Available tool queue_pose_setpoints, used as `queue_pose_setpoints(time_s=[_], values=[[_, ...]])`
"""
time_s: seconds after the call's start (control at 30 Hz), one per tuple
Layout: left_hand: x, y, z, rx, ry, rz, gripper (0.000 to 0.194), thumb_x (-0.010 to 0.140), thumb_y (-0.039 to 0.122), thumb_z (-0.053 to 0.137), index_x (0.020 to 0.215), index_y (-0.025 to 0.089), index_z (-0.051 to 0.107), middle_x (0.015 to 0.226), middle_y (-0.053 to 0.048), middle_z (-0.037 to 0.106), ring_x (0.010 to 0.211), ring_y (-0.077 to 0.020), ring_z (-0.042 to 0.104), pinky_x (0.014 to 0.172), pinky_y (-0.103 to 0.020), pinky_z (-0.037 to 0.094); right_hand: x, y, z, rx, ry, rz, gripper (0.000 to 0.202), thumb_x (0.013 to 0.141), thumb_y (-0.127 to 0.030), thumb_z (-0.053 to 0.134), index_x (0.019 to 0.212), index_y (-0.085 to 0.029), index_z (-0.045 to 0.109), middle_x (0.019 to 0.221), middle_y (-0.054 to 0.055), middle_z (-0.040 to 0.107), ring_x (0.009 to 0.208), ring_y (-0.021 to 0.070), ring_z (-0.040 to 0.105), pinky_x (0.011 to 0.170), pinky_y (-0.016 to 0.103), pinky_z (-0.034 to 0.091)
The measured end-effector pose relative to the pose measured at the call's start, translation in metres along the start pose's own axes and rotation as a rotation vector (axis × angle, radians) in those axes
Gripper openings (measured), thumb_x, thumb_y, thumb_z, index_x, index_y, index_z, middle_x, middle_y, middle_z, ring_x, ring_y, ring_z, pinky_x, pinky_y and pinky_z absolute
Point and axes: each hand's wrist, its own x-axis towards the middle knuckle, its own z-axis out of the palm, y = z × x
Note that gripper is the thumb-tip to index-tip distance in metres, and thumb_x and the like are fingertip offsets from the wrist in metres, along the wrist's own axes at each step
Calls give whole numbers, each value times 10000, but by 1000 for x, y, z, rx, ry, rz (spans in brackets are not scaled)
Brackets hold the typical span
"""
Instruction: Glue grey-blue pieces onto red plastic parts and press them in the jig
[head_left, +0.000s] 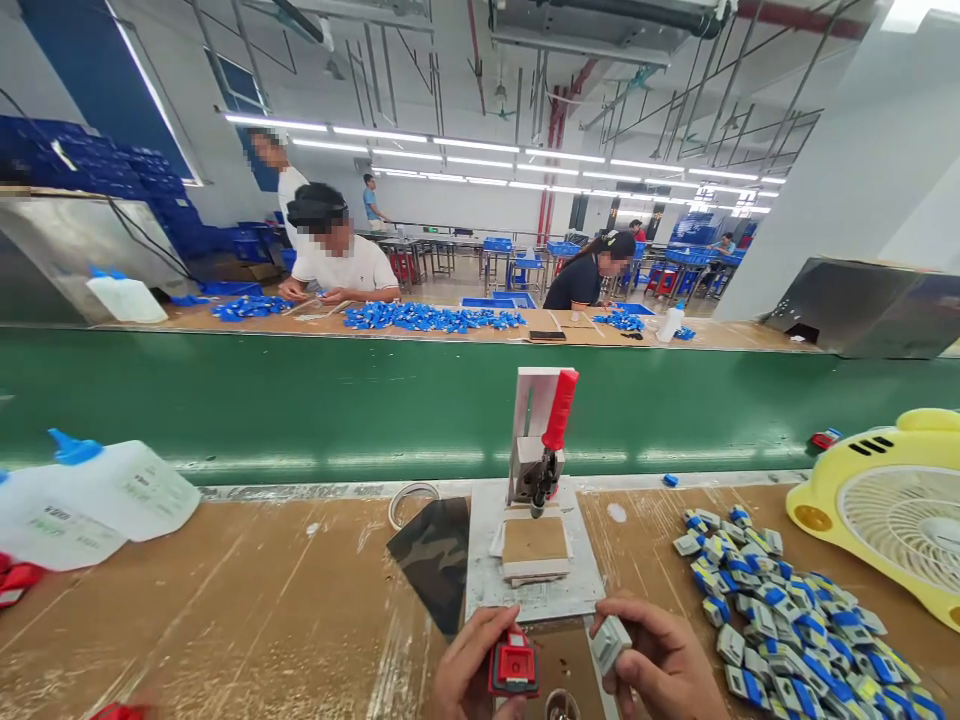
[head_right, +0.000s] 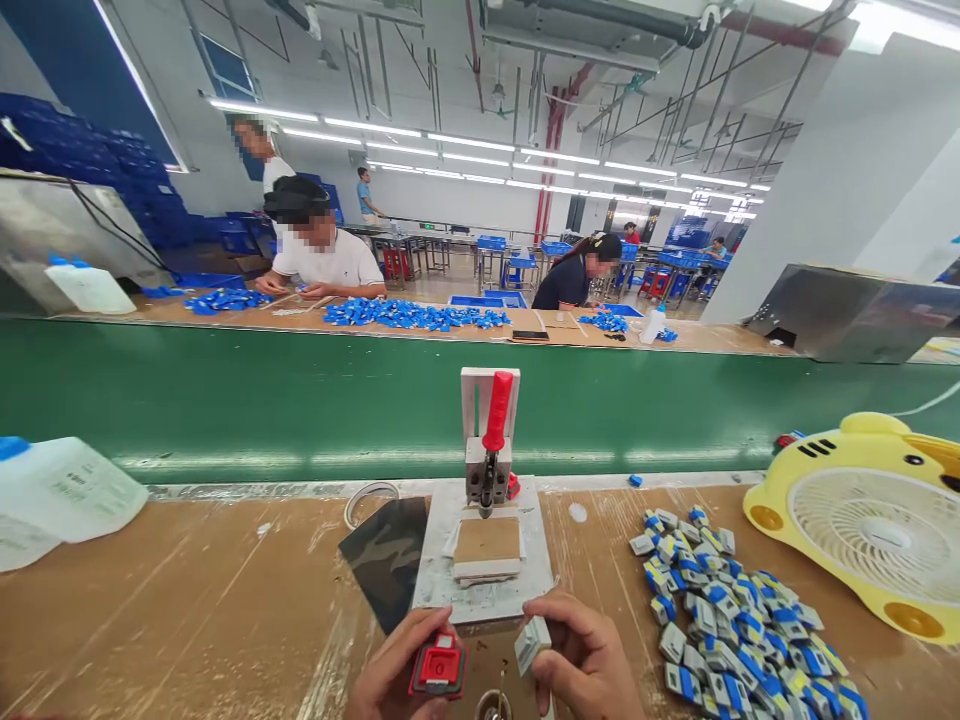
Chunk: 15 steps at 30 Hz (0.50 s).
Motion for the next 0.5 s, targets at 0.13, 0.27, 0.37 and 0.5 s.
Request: queue_pose_setpoints(time_s=[0.13,0.27,0.37,0.5], values=[[3,2,-4,-52,-43,35,443,821,513,763,1198,282,723,928,-67,735,777,-207,687,691,-264,574,6,-9,2,-170,-72,-71,384,720,-562,862,995,-296,827,871,63,785,657,209,720,519,266,597],[7,2,-11,14,-109,149,401,821,481,786,1165,282,739,963,-76,780,849,-231,738,771,-287,598,14,-26,7,-464,-338,-347,307,873,-414,773,1178,-375,784,974,80,817,785,225,768,665,271,627],[8,0,-16,93,-151,205,441,851,428,782,1272,326,707,1082,-91,795,951,-253,765,851,-316,614,17,-34,15,-611,-440,-497,357,899,-335,764,1253,-357,735,926,62,820,702,187,758,668,232,609],[10,2,-22,169,-188,230,489,878,376,764,1355,340,663,1152,-112,788,994,-265,775,873,-330,627,18,-41,27,-808,-518,-565,283,957,-364,683,1216,-268,747,924,92,813,723,199,750,699,233,600]])
